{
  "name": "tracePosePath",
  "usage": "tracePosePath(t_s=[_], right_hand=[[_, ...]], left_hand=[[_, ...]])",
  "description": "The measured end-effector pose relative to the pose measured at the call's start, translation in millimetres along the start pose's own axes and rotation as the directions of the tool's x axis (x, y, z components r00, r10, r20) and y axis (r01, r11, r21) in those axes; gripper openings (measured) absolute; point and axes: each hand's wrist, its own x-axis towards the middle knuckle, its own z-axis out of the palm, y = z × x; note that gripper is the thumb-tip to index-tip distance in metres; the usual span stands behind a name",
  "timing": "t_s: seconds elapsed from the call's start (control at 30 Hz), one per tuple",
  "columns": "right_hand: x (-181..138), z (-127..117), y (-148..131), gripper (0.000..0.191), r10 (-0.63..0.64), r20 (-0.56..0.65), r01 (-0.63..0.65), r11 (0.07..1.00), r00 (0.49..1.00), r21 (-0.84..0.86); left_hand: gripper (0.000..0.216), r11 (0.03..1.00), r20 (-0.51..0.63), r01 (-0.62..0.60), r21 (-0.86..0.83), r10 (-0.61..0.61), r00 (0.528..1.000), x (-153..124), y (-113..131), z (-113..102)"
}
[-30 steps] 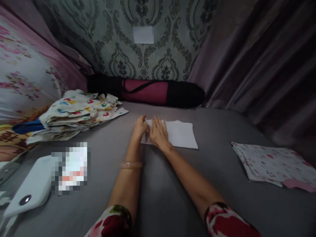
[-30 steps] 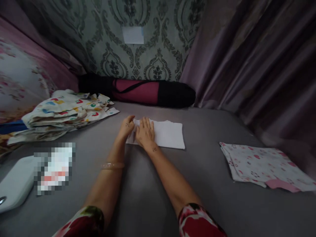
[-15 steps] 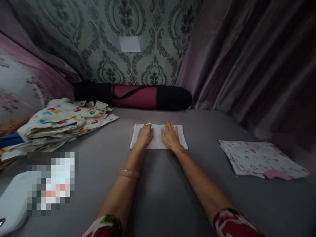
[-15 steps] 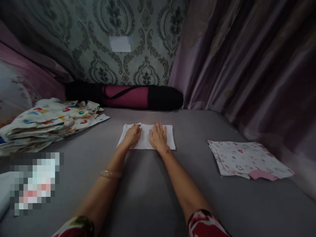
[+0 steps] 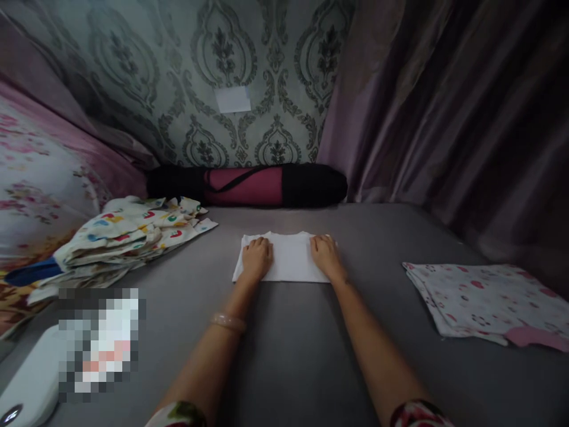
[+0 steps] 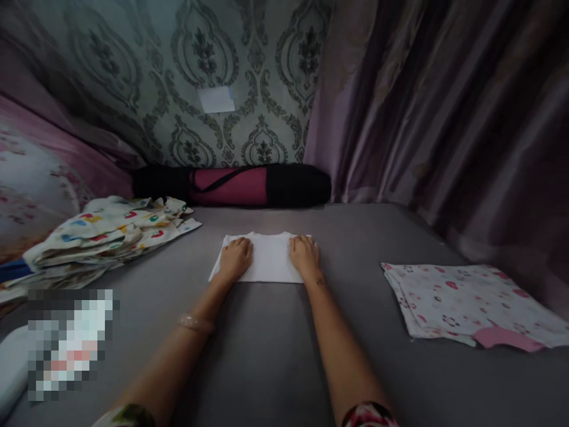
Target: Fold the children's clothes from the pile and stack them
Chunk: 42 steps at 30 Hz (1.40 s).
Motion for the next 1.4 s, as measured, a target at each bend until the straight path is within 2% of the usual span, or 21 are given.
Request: tracePosePath(t_s=[0.13,0.23,0.37,0.5,0.63,0.73,0.83,0.97,1.1,1.2,1.33,1.4], right_hand=[[11,4,27,0.041,0.082,-0.078,-0.08,0.996,0.994,0.028],[19,13,41,0.04,0.071,-0.038,-0.068,0.996,0.997,0.063],[26,17,48,0.038,0.097,-0.009,-0.096,0.99,0.995,0.099],[23,13,46,0.035,0.089,-0.025,-0.088,0.995,0.996,0.05],[18,7,42,0.034,0.091,-0.01,-0.091,0.996,0.996,-0.023],[18,2,41,0.032,0.09,0.044,-0.088,0.996,0.995,-0.032],[19,-3,41,0.031,0.118,0.086,-0.121,0.992,0.989,0.029],[23,-10,41,0.039,0.151,0.133,-0.168,0.977,0.98,0.133],[27,-25,45,0.032,0.095,0.201,-0.143,0.961,0.975,0.238],[27,-42,52,0.027,0.009,0.186,-0.094,0.888,0.982,0.45],[22,-70,57,0.024,-0.095,0.149,-0.053,0.645,0.984,0.762],[19,-86,55,0.024,-0.092,0.059,0.001,0.549,0.994,0.836]], left_hand=[[0.032,1.0,0.102,0.004,0.028,-0.006,0.995,32,-25,-15],[0.032,0.998,0.216,0.011,0.063,-0.024,0.976,58,-44,-22],[0.029,0.999,0.42,-0.035,0.033,0.018,0.907,86,-63,-28],[0.028,0.999,0.54,-0.051,-0.021,0.054,0.84,102,-69,-30],[0.032,0.998,0.572,-0.037,-0.046,0.057,0.818,106,-71,-29],[0.026,0.998,0.594,-0.042,-0.049,0.063,0.802,107,-72,-29],[0.023,0.998,0.617,-0.041,-0.053,0.065,0.784,107,-74,-31],[0.031,0.996,0.619,-0.027,-0.083,0.073,0.782,103,-74,-39],[0.032,0.984,0.616,-0.023,-0.177,0.129,0.777,96,-76,-58],[0.033,0.955,0.579,-0.033,-0.294,0.205,0.789,89,-81,-79],[0.034,0.896,0.551,-0.03,-0.443,0.299,0.779,79,-85,-115],[0.033,0.862,0.496,-0.026,-0.505,0.315,0.809,74,-82,-132]])
